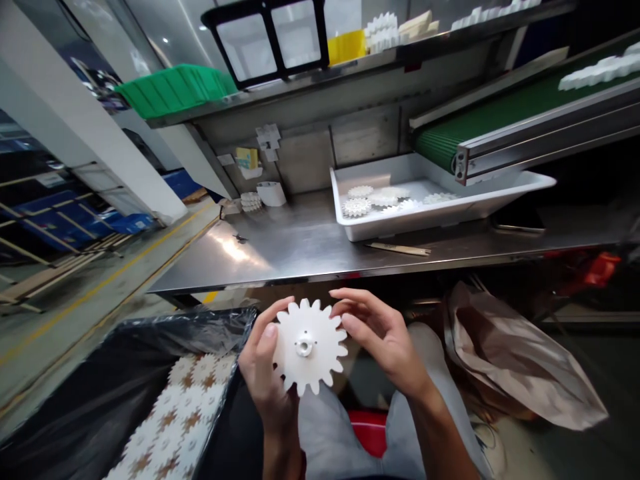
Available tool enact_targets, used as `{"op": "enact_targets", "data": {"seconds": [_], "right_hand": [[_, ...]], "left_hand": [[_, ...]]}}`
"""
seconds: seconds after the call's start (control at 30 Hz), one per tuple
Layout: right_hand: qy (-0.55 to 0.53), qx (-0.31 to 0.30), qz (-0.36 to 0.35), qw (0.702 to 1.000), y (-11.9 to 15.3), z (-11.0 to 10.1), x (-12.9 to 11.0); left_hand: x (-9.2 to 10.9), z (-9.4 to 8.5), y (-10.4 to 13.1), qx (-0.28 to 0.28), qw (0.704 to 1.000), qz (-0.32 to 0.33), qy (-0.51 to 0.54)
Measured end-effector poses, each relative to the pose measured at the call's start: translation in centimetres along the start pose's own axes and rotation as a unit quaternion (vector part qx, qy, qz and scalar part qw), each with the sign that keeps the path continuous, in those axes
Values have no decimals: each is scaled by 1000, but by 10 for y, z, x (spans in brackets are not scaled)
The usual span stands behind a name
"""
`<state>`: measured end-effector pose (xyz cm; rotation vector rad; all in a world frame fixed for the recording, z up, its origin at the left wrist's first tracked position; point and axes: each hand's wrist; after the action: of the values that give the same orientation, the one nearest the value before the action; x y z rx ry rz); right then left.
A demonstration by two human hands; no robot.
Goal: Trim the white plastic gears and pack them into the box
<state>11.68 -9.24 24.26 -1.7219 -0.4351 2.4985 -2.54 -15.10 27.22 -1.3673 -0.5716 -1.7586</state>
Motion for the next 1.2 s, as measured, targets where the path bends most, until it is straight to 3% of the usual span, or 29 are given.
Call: {"op": "enact_targets", "data": {"seconds": [0.1,0.23,0.63,0.87,1.03,1.2], "right_hand": [[12,20,-60,998,-1,3,0],[-4,37,-68,997,0,7,-2],[53,103,-110,987,-1,6,-5],[77,76,-103,989,-2,1,-3],[81,89,-132,984,-3,0,0],[54,103,-116,986,-4,4,0]], "left_hand": [[-8,0,-1,39,997,63,-26],[-12,3,0,50,995,83,-21],[-19,12,3,61,993,93,-26],[-23,13,1,49,995,88,-18],[-24,16,1,47,995,88,-18],[-24,18,2,53,997,51,1]]}}
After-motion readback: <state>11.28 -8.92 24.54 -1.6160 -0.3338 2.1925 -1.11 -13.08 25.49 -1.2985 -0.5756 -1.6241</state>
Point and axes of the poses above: each hand's wrist, its own y-axis away from the middle knuckle, its own z-axis out of the palm, x = y × z, and after that the axes turned 14 degrees about x, right-handed
